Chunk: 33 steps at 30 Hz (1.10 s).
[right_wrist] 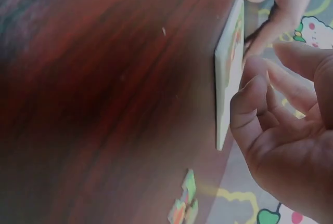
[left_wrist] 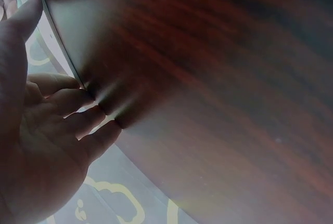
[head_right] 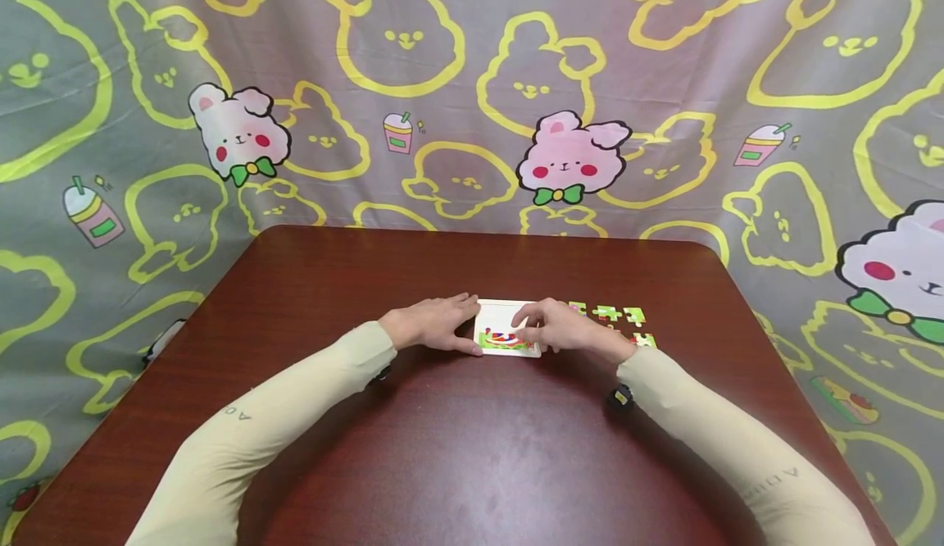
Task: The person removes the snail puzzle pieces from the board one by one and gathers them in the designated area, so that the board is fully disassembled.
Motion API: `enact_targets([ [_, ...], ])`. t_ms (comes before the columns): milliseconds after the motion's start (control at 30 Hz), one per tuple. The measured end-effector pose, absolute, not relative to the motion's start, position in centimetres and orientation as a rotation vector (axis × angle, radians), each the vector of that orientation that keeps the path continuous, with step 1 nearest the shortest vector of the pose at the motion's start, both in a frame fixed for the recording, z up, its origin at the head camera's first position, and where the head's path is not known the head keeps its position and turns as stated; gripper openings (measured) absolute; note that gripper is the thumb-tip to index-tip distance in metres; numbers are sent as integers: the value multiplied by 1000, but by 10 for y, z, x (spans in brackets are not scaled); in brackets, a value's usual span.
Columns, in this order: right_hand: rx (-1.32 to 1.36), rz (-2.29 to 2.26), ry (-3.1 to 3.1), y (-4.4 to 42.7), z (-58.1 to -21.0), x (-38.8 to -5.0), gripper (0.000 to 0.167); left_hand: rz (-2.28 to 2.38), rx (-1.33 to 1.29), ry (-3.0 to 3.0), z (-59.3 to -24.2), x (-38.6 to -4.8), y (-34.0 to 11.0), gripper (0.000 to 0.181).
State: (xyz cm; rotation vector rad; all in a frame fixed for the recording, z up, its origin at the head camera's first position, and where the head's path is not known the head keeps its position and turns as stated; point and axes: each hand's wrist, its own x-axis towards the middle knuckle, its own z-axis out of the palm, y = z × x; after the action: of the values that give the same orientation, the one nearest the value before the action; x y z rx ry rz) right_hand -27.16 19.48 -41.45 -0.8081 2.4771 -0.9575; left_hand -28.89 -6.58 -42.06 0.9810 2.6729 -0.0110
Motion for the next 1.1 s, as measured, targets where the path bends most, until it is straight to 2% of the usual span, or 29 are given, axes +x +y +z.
enact_targets([
  [567,-840,-941,2439,167,-425,-280,20,-24,1011,2676,-418,-289,-67,95],
  [900,-834,-885,2548,155,-426,-281,16,-15,1040,2706,-417,-288,-68,85],
  [1100,-884,-794,2622,150,-427,-277,13,-7,1049,2706,-418,-287,-68,86],
])
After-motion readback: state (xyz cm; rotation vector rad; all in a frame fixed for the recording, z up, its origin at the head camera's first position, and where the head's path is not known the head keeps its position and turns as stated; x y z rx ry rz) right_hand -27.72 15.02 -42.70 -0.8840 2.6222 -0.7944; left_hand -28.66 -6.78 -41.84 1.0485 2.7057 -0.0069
